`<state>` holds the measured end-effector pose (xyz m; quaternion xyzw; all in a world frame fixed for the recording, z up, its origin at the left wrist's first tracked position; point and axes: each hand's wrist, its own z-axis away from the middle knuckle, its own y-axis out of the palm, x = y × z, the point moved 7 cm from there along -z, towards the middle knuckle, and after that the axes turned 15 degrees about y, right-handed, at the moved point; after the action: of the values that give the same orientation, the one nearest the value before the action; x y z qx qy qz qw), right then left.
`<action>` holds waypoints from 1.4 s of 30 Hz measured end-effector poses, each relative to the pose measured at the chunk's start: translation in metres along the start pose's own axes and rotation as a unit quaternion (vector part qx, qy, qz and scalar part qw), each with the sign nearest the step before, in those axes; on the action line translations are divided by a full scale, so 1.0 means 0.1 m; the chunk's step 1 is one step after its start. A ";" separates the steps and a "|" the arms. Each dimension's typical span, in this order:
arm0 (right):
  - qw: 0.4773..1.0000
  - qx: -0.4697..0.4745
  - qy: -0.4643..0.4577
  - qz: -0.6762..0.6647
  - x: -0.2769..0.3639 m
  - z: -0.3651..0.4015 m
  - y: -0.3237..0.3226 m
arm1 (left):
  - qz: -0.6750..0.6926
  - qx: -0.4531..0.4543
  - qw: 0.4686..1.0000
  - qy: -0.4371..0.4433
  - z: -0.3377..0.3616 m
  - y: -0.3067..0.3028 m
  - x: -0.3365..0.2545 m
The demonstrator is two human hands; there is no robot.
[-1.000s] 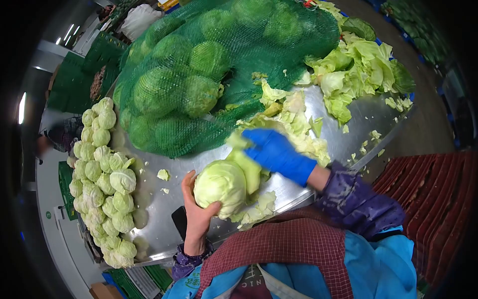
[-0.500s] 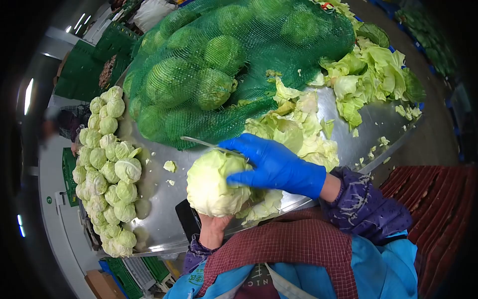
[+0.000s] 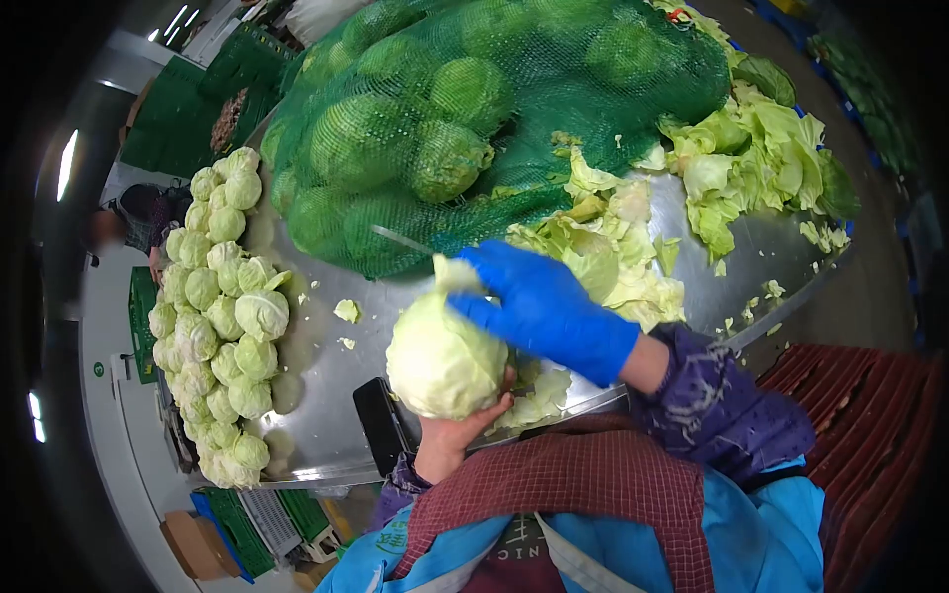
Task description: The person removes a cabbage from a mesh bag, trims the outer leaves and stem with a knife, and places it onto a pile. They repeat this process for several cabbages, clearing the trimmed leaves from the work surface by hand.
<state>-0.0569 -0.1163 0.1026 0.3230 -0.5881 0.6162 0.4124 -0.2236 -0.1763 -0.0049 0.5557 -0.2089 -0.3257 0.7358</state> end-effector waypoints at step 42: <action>0.975 -0.034 0.217 -0.037 -1.24 0.22 -1.18 | -0.869 0.030 0.412 0.274 -2.27 1.71 -1.15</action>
<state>0.1021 -0.1574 0.0489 0.1888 -0.4930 0.6358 0.5631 -0.1100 0.0894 0.0977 0.5214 0.5884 -0.6150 0.0608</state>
